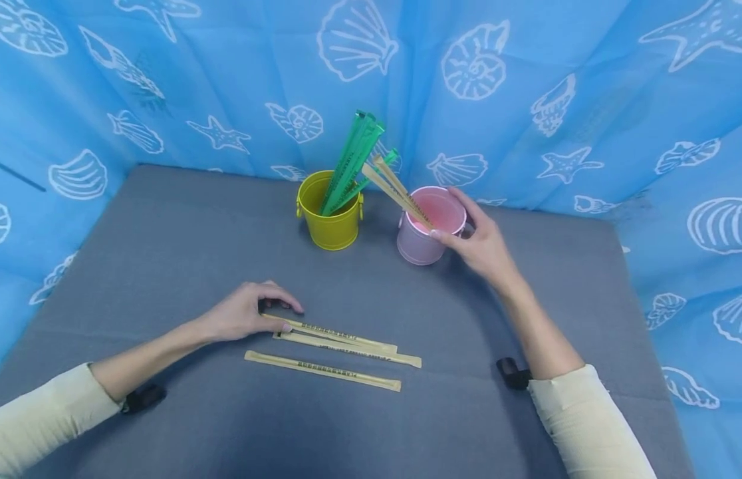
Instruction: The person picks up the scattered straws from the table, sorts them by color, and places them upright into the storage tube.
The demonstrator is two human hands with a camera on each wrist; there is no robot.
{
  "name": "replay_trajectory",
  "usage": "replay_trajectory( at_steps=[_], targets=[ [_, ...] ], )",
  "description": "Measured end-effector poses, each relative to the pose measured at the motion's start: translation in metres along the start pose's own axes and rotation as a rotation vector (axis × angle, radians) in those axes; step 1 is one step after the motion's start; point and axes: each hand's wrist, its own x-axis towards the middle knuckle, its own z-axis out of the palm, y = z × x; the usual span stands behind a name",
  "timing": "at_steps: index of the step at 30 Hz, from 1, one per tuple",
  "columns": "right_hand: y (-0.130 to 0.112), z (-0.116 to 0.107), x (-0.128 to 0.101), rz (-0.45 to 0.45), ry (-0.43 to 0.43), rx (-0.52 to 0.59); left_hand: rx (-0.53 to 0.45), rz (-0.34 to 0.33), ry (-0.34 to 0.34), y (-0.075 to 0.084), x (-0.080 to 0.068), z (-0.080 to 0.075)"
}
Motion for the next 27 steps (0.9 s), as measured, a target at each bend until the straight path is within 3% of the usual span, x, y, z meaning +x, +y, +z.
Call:
replay_trajectory(
  at_steps=[9,18,23,27],
  targets=[
    [0.004,-0.002,0.002,-0.011,0.004,-0.008,0.126,0.036,0.076,0.0,0.005,0.01],
    [0.005,-0.002,0.003,-0.01,0.001,0.001,0.17,0.037,0.087,0.006,0.01,0.011],
    [0.004,-0.001,0.002,-0.015,-0.001,0.006,0.104,0.007,0.068,0.011,0.011,0.006],
    [0.004,-0.001,0.001,-0.013,0.0,0.005,-0.018,-0.002,0.056,0.014,0.013,0.0]
  ],
)
